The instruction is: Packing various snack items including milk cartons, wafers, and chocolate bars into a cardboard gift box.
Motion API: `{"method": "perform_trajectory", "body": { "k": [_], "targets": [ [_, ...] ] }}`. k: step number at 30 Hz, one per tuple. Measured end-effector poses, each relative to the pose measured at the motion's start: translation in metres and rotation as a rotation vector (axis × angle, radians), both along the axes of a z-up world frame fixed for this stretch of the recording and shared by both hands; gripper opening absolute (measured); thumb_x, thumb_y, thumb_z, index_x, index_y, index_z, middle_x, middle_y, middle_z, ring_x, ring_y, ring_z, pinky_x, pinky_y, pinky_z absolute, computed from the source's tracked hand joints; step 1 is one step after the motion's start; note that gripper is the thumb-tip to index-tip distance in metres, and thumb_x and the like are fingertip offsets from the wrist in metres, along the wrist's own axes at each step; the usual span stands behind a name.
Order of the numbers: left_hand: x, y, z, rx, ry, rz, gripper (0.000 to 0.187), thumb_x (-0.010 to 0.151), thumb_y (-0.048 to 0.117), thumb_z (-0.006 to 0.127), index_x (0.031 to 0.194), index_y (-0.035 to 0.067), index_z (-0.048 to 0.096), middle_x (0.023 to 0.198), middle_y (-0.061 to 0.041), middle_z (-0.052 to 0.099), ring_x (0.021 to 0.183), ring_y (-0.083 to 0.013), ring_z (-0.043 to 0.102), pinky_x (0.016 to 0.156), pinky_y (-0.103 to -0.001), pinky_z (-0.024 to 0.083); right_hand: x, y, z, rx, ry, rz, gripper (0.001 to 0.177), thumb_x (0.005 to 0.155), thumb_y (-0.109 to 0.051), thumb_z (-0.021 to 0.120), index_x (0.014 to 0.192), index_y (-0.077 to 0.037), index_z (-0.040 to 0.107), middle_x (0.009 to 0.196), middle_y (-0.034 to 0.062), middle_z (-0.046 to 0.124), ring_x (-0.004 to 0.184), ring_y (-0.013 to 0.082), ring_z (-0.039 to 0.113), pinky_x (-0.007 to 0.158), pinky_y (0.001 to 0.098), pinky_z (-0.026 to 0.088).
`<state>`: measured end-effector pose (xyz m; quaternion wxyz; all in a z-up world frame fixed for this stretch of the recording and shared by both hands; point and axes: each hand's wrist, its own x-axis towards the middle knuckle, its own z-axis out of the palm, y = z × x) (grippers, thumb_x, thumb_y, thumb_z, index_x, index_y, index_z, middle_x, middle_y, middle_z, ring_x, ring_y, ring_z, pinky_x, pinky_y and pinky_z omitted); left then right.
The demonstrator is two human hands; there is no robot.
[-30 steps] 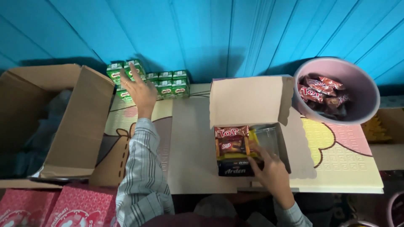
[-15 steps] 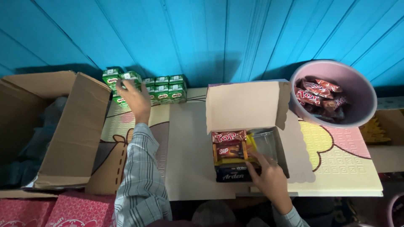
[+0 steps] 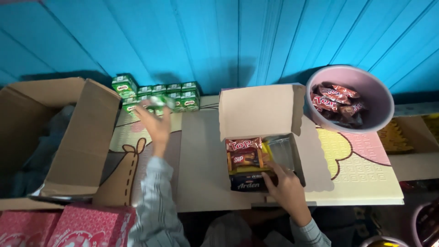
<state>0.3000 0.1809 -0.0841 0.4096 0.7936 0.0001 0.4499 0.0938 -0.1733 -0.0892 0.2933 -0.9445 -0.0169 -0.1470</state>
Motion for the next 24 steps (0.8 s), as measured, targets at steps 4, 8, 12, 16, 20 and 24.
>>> {"method": "perform_trajectory", "body": {
  "k": [4, 8, 12, 16, 20, 24],
  "targets": [
    [-0.077, -0.033, -0.005, -0.316, 0.066, -0.424, 0.054, 0.083, -0.002, 0.074, 0.124, 0.006, 0.041, 0.123, -0.013, 0.049, 0.107, -0.0241, 0.058, 0.093, -0.038, 0.054, -0.004, -0.002, -0.006, 0.007, -0.04, 0.012, 0.039, 0.082, -0.017, 0.077, 0.119, -0.007, 0.07, 0.091, 0.0115, 0.075, 0.067, 0.0285, 0.072, 0.06, 0.0391, 0.057],
    [-0.168, -0.076, 0.004, -0.846, 0.332, -0.723, 0.05, 0.085, -0.006, 0.072, 0.128, 0.009, 0.051, 0.123, -0.01, 0.056, 0.109, -0.0202, 0.061, 0.092, -0.032, 0.054, -0.01, -0.002, -0.004, 0.094, -0.129, 0.064, 0.034, 0.082, -0.009, 0.076, 0.115, -0.003, 0.071, 0.1, 0.014, 0.073, 0.078, 0.0298, 0.07, 0.069, 0.0387, 0.057],
    [-0.21, -0.133, 0.013, -1.008, 0.445, -0.506, 0.065, 0.065, -0.009, 0.086, 0.118, 0.006, 0.05, 0.118, -0.015, 0.059, 0.115, -0.0252, 0.064, 0.101, -0.039, 0.055, -0.025, 0.001, 0.013, 0.217, -0.102, 0.1, 0.024, 0.089, -0.01, 0.079, 0.113, -0.008, 0.079, 0.089, 0.013, 0.077, 0.088, 0.0377, 0.075, 0.076, 0.042, 0.062],
    [-0.243, -0.159, 0.008, -0.742, 0.381, -0.631, 0.068, 0.069, 0.001, 0.086, 0.128, 0.002, 0.051, 0.134, -0.018, 0.058, 0.128, -0.0281, 0.058, 0.113, -0.042, 0.046, -0.045, 0.006, 0.027, 0.411, -0.044, 0.278, 0.042, 0.079, -0.009, 0.08, 0.12, -0.005, 0.072, 0.115, 0.0123, 0.076, 0.106, 0.0325, 0.073, 0.092, 0.0418, 0.057],
    [-0.266, -0.18, 0.032, -0.566, 0.222, -0.801, 0.064, 0.075, -0.004, 0.079, 0.13, 0.002, 0.048, 0.136, -0.018, 0.054, 0.122, -0.0286, 0.061, 0.109, -0.042, 0.052, -0.066, 0.007, 0.012, 0.619, 0.171, 0.391, 0.083, 0.068, -0.001, 0.081, 0.145, 0.0, 0.049, 0.133, 0.016, 0.067, 0.113, 0.0272, 0.069, 0.101, 0.039, 0.057],
    [-0.276, -0.192, 0.042, -0.425, 0.107, -0.793, 0.063, 0.076, -0.003, 0.081, 0.127, 0.003, 0.046, 0.136, -0.016, 0.055, 0.126, -0.0302, 0.061, 0.108, -0.042, 0.056, -0.077, 0.013, 0.014, 0.813, 0.136, 0.333, 0.078, 0.075, -0.004, 0.079, 0.146, 0.001, 0.048, 0.138, 0.0141, 0.063, 0.118, 0.0218, 0.065, 0.099, 0.0321, 0.054]
  ]
}}
